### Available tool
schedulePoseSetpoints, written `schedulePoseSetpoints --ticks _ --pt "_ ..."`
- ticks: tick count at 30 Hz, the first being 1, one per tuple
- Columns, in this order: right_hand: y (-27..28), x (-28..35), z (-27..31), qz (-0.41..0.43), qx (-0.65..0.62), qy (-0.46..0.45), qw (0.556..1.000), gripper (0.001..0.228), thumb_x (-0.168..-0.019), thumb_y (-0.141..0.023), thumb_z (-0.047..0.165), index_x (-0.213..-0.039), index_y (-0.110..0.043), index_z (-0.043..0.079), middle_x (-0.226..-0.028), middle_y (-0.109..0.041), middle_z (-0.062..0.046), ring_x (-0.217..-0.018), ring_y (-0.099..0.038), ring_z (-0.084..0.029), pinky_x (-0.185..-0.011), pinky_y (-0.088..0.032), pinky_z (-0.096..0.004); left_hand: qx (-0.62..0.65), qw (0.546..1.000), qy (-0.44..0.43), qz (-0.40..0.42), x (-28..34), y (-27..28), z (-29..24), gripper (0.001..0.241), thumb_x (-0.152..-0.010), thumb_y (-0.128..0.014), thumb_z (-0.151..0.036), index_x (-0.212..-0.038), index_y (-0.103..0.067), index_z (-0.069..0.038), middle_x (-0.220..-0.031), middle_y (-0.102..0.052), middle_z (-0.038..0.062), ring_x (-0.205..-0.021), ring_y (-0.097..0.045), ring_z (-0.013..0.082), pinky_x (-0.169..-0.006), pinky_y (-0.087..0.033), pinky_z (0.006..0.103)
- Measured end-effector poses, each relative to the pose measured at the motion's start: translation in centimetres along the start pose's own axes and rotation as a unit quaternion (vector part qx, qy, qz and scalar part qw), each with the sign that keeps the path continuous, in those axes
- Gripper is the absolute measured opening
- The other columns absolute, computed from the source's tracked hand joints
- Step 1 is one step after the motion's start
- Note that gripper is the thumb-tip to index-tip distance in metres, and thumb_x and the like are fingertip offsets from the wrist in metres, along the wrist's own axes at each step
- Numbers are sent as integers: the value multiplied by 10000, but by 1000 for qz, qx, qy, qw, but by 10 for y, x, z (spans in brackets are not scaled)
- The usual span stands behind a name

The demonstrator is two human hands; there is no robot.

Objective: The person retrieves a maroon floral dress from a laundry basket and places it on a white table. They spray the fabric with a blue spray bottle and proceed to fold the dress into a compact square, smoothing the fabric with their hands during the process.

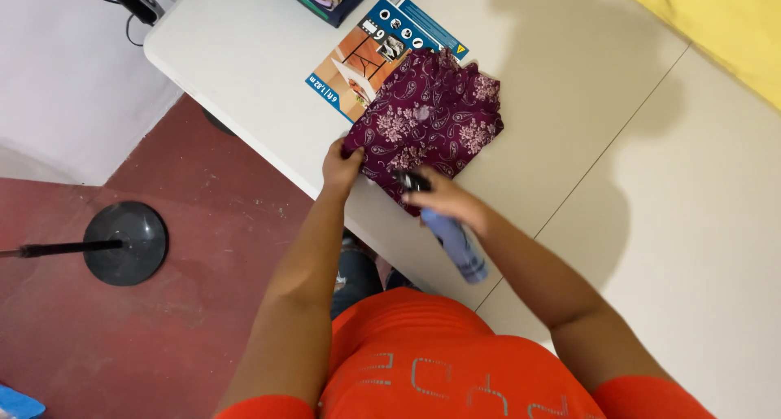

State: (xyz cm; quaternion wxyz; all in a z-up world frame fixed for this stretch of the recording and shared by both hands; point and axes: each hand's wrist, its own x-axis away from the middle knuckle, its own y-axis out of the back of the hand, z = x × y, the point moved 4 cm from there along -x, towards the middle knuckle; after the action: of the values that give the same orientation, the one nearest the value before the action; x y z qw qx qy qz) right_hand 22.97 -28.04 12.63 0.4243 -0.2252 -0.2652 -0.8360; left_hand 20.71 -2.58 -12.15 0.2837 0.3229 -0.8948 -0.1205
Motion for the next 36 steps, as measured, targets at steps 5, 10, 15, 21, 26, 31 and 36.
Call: schedulePoseSetpoints --ticks 5,10,15,21,26,31,36 --pt "37 -98 -44 -51 -176 57 981 636 -819 -842 232 -1307 -574 -77 -1086 -666 -321 -549 -718 -359 -510 -628 -457 -249 965 -4 -82 -9 -1 -42 647 -723 -843 -529 -1317 -636 -379 -1321 -492 23 -1253 -580 325 -974 -572 488" --pt "78 -129 -20 -137 -226 97 960 743 -838 -875 199 -1430 -463 19 -1320 -546 -302 -1012 -664 -504 -546 -645 -635 -328 933 -145 -43 -6 -22 -117 544 -822 -769 -493 -1316 -648 -300 -1354 -512 54 -1295 -506 353 -1034 -496 503" --pt "126 -139 -27 -217 -224 109 944 651 -822 -871 209 -1315 -537 -55 -1215 -577 -333 -790 -700 -464 -529 -635 -590 -331 925 -182 35 -34 -58 -158 632 -804 -800 -504 -1362 -619 -267 -1402 -531 56 -1329 -492 355 -1093 -468 492" --pt "225 -125 -6 -347 -193 159 904 579 -979 -716 206 -1430 -414 5 -1143 -617 -177 -853 -650 -274 -746 -587 -383 -371 902 -153 157 -32 -74 -197 715 -856 -741 -563 -1402 -543 -146 -1451 -471 142 -1356 -410 379 -1101 -380 519" --pt "308 -131 18 -412 -135 193 880 553 -1067 -657 286 -1492 -347 116 -1219 -625 -123 -995 -691 -195 -868 -638 -364 -349 892 -210 194 -68 -106 -160 592 -801 -800 -455 -1213 -603 -80 -1075 -712 110 -989 -683 304 -865 -531 384" --pt "348 -159 43 -483 30 345 804 373 -1157 -632 187 -1434 -399 95 -1116 -562 -109 -1008 -549 -224 -894 -477 -376 -82 942 -79 315 -60 -89 -191 578 -731 -871 -95 -1236 -597 -36 -1051 -734 121 -904 -730 226 -841 -585 316" --pt "369 -205 8 -494 -29 345 798 415 -1131 -700 127 -1429 -413 93 -1073 -628 -62 -965 -580 -169 -904 -498 -325 41 945 -81 315 -80 -86 -163 738 -702 -835 -5 -1354 -491 -44 -1263 -614 190 -1133 -652 310 -956 -578 396"
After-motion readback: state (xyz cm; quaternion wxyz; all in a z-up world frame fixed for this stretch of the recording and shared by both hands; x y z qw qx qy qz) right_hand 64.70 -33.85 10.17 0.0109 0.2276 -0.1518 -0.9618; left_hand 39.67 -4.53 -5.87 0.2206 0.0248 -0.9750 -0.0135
